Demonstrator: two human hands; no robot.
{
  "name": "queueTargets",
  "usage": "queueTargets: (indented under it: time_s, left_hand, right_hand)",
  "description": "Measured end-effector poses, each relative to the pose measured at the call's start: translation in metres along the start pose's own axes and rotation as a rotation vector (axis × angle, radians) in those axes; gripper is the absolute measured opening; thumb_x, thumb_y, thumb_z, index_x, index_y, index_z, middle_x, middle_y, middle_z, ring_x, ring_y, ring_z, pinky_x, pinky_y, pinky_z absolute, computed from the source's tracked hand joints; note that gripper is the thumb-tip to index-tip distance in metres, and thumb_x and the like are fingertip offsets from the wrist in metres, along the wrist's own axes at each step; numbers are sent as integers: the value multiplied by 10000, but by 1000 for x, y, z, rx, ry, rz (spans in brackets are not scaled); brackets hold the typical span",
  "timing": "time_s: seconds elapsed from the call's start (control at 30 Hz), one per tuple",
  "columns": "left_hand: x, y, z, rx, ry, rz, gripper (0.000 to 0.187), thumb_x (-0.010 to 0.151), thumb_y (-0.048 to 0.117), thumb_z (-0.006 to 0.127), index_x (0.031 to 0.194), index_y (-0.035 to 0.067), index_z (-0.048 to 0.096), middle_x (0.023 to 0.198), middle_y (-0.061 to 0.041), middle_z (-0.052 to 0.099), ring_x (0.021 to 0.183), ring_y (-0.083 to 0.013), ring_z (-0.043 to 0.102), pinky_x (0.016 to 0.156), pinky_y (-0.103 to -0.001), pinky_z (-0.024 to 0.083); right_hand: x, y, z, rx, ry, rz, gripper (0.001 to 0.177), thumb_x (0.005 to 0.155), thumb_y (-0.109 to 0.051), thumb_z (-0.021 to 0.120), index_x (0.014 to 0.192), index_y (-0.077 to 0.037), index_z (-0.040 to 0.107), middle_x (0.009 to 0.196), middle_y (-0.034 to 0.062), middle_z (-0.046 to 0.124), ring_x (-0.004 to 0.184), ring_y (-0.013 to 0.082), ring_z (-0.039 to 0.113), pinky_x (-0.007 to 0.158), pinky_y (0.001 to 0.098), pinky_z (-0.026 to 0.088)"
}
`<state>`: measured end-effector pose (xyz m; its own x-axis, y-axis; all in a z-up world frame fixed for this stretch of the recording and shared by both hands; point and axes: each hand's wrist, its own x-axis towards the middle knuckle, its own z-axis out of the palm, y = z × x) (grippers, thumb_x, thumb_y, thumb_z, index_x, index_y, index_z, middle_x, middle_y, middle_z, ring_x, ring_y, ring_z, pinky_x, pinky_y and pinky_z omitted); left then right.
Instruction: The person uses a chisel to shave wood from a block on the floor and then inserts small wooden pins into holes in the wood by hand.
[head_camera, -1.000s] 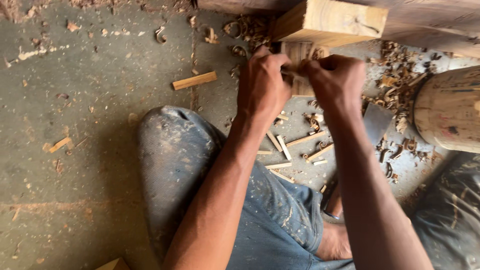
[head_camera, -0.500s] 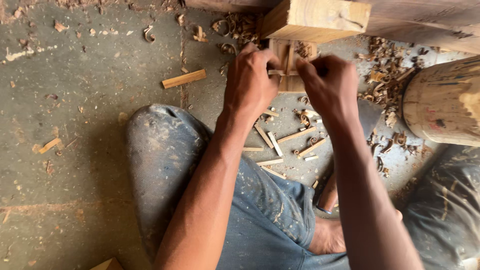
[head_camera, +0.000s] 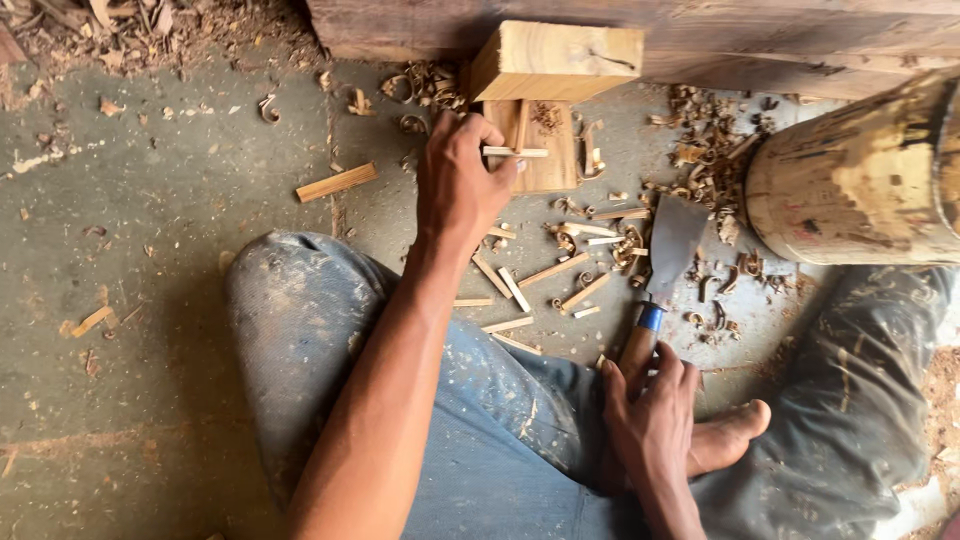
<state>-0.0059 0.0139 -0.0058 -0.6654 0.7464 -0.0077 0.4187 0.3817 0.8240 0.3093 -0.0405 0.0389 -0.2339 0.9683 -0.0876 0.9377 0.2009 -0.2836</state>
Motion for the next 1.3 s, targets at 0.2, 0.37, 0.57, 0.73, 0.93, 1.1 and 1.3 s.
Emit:
queueTargets:
  time_s: [0.2, 0.37, 0.57, 0.73, 0.93, 1.1, 1.3]
  left_hand:
    - [1, 5, 0, 0, 81, 53, 282, 753, 167, 873, 896, 87, 643, 1073, -131, 632, 1025, -282, 639, 879, -457, 555]
    - [1, -6, 11, -9, 143, 57, 276, 745, 168, 884, 873, 109, 647, 1081, -112, 653, 1048, -264, 649, 947, -462, 541]
    - [10, -20, 28, -121, 76, -97, 390, 738, 186, 891, 994, 96, 611, 1056, -74, 671, 997, -236, 662, 909, -423, 557]
    - [11, -20, 30, -213, 151, -98, 432, 774, 162, 878, 1071, 55, 583, 1064, -123, 676, 919, -281, 663, 815, -431, 553]
    - [6, -22, 19, -46, 215, 20, 381, 766, -203, 600, 1053, 47, 621, 1106, -164, 722, 1052, -333, 693, 914, -434, 542]
    - [4, -23, 17, -20, 164, -41, 437, 701, -210, 590, 1052, 48, 621, 1118, -169, 712, 1053, -316, 693, 925, -419, 547]
    - [10, -22, 19, -49, 140, -76, 428, 715, -196, 608, 1062, 54, 623, 1143, -162, 701, 1067, -297, 690, 916, -402, 570]
  right_hand:
    - [22, 6, 0, 532, -186, 239, 551, 844, -223, 665, 1309, 20, 494, 913, 126, 665, 717, 242, 661, 620, 403, 574]
    - [3, -10, -32, 1064, -291, 432, 443, 868, -96, 597, 1289, 28, 536, 835, 79, 598, 615, 162, 557, 494, 312, 476]
    - [-31, -52, -43, 997, -483, 324, 495, 884, -96, 622, 1352, 23, 513, 782, 75, 570, 565, 135, 538, 448, 281, 435]
    - [-18, -88, -40, 932, -476, 260, 618, 943, -266, 591, 1514, -70, 457, 744, 71, 597, 482, 105, 496, 376, 265, 391]
    - [0, -113, -42, 943, -511, 232, 651, 967, -378, 543, 1544, -92, 450, 737, 49, 611, 472, 95, 504, 374, 257, 400]
    - [5, -110, -33, 997, -544, 243, 664, 970, -405, 541, 1548, -89, 459, 736, 37, 597, 494, 84, 509, 382, 250, 409]
    - [10, -101, -34, 932, -550, 248, 658, 956, -420, 528, 1533, -110, 461, 650, 46, 578, 442, 107, 499, 350, 271, 410]
